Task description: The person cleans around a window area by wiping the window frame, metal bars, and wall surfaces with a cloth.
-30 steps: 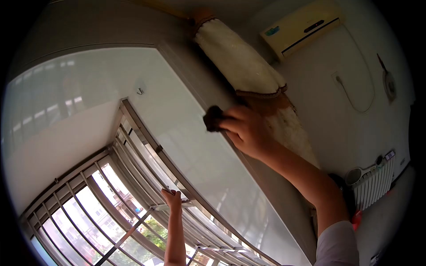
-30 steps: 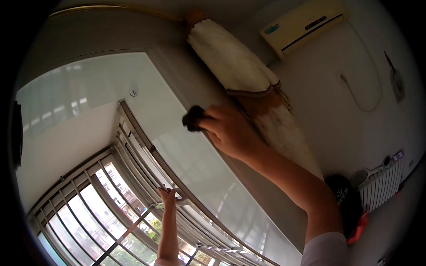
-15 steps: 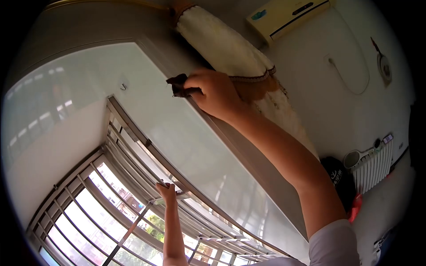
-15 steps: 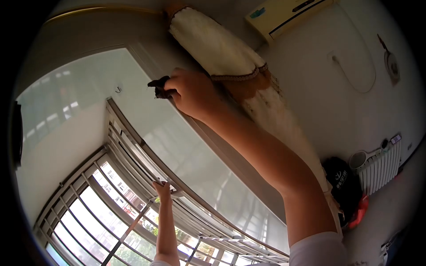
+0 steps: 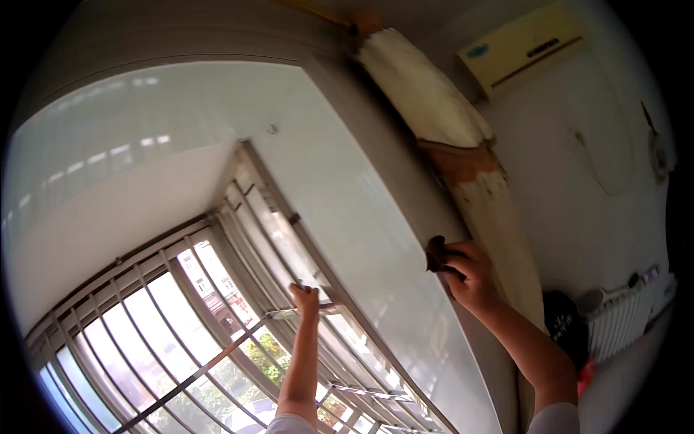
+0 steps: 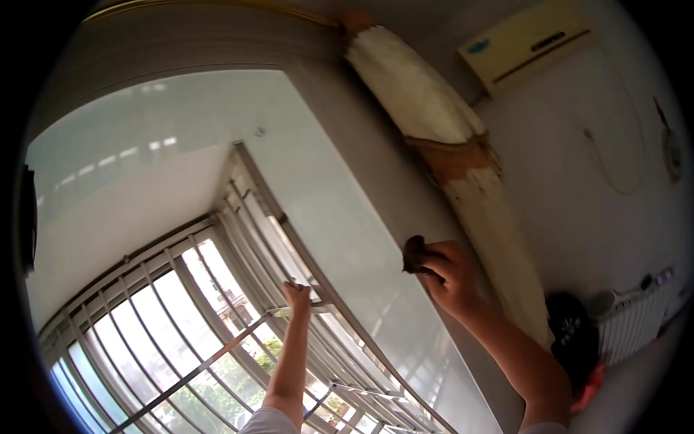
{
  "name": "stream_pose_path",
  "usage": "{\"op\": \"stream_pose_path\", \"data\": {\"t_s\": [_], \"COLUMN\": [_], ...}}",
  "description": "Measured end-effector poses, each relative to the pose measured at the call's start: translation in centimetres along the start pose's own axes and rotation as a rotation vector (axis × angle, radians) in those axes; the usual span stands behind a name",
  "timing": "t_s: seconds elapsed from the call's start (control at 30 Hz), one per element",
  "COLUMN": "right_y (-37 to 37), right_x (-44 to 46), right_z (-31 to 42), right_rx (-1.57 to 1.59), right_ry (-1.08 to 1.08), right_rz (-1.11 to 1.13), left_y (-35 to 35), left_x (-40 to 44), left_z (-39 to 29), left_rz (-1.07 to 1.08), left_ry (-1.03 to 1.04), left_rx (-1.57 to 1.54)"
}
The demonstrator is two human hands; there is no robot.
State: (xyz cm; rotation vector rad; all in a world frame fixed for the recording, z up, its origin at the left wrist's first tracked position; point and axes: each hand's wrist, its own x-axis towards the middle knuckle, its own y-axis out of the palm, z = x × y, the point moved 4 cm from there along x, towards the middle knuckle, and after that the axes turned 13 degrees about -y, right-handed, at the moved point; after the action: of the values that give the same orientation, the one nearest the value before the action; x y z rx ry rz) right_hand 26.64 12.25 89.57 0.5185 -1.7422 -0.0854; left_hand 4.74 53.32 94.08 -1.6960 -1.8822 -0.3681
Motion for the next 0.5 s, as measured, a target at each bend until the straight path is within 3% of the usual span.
{"op": "stream_pose_path", "data": {"t_s": [0.13, 0.37, 0.5], "right_y": [3.1, 7.8, 8.0], "right_x": [7.6, 21.1, 30.0], "right_z": [-1.8, -3.5, 1.5], "right_rx": [-0.042, -0.095, 0.01], "right_ry": [-0.04, -0.107, -0.217], "right_rz": [-0.041, -0.057, -0.287], "left_y": [0.2, 0.2, -0.2], "left_x": [-0.3, -0.1, -1.5], "left_z": [0.3, 0.5, -0.9], "left_rz": [0.011, 0.159, 0.157], "left_ry": [0.121, 0.073, 0.082], "left_rx": [-0.061, -0.037, -0.07]}}
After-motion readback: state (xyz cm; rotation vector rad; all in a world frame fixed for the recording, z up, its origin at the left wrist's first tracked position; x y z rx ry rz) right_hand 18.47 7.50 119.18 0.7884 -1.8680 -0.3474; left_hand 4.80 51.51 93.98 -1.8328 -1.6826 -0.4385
